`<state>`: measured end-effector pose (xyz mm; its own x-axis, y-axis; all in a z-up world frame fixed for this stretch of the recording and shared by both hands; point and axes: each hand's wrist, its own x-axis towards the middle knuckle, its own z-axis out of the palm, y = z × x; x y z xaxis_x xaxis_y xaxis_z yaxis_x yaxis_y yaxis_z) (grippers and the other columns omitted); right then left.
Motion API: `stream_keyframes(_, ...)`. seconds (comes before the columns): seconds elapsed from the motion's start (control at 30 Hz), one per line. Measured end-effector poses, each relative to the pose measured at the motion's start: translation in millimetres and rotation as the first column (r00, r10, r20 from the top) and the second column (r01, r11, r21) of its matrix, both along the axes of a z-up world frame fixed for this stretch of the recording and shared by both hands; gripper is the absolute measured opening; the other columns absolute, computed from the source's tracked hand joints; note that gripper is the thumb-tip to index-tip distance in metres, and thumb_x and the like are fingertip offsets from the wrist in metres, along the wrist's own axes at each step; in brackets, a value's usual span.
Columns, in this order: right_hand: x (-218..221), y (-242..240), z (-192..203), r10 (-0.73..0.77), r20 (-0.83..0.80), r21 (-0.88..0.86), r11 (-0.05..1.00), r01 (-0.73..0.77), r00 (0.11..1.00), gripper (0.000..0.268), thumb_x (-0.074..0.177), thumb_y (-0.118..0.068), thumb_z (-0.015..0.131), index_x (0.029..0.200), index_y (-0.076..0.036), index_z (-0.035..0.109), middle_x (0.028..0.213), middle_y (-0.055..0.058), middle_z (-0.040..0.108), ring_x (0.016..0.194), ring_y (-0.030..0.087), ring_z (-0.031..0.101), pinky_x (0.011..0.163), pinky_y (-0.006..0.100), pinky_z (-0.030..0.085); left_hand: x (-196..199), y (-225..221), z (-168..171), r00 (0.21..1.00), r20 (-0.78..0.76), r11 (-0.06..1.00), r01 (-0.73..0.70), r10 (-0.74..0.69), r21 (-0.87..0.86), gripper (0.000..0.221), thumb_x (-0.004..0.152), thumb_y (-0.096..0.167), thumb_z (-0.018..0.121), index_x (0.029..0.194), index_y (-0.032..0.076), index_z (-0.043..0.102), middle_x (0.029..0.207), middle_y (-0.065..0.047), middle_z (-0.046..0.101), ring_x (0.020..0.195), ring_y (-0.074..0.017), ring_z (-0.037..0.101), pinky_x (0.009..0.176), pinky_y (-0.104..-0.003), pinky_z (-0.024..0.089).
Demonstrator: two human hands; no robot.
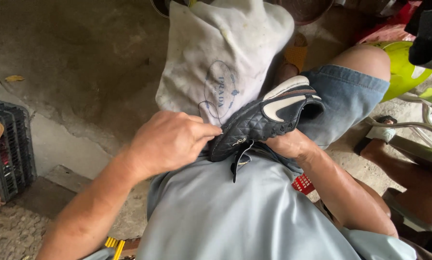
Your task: Hand-sewing the upper of a black sneaker to repair the seam using a needle and thread.
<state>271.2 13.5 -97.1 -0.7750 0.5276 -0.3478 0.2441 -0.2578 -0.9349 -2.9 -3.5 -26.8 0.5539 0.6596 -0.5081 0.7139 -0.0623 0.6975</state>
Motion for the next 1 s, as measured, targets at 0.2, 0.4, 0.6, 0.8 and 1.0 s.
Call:
stream_keyframes(0.2, 2, -3, -3, -0.019, 0.005, -0.018, 1.000, 0.019, 1.000, 0.023, 0.098, -0.013, 0.065, 0.117, -0.002, 0.070, 0.119, 0.009, 0.074, 0.111, 0.021, 0.070, 0.104, 0.037, 0.057, 18, -3, 18, 0.983, -0.182, 0.999, 0.037, -0.037, 0.001, 0.027, 0.096, 0.013, 0.050, 0.105, 0.019, 0.075, 0.065, -0.007, 0.066, 0.054, -0.0389, 0.069, 0.049, -0.059, 0.055)
stream_keyframes(0.4, 1, -7, -4, -0.047, 0.023, -0.018, 0.999, 0.048, 0.999, 0.022, 0.098, -0.014, 0.066, 0.116, -0.002, 0.071, 0.118, 0.008, 0.075, 0.110, 0.020, 0.070, 0.103, 0.036, 0.058, 26, -17, 21, 0.951, -0.305, 0.995, 0.073, -0.050, 0.062, 0.028, 0.089, 0.009, 0.053, 0.108, 0.017, 0.071, 0.065, -0.007, 0.063, 0.050, -0.0395, 0.068, 0.040, -0.054, 0.052)
stream_keyframes(0.6, 3, -12, -5, -0.094, 0.059, -0.016, 0.995, 0.095, 0.994, 0.021, 0.098, -0.014, 0.067, 0.115, -0.003, 0.072, 0.116, 0.007, 0.075, 0.109, 0.019, 0.070, 0.101, 0.035, 0.058, 28, -25, 20, 0.936, -0.349, 0.984, 0.103, -0.047, 0.144, 0.041, 0.083, 0.009, 0.054, 0.120, 0.017, 0.072, 0.062, -0.006, 0.061, 0.042, -0.0333, 0.066, 0.034, -0.048, 0.049)
stream_keyframes(0.8, 24, -14, -2, -0.139, 0.095, -0.016, 0.990, 0.141, 0.986, 0.020, 0.097, -0.014, 0.068, 0.114, -0.004, 0.073, 0.115, 0.006, 0.076, 0.107, 0.017, 0.070, 0.100, 0.035, 0.059, 21, -25, 18, 0.951, -0.302, 0.986, 0.103, -0.060, 0.130, 0.026, 0.095, 0.006, 0.050, 0.116, 0.011, 0.064, 0.066, -0.008, 0.059, 0.044, -0.0287, 0.062, 0.034, -0.045, 0.049)
stream_keyframes(1.0, 41, -38, -8, -0.286, 0.242, 0.048, 0.958, 0.283, 0.927, 0.008, 0.093, -0.003, 0.070, 0.094, -0.005, 0.078, 0.100, -0.001, 0.078, 0.092, 0.007, 0.068, 0.081, 0.026, 0.059, 12, -25, 2, 0.989, -0.134, 0.964, 0.093, -0.061, 0.248, 0.008, 0.099, 0.007, 0.052, 0.096, 0.007, 0.059, 0.081, -0.008, 0.062, 0.066, -0.0287, 0.060, 0.054, -0.045, 0.051)
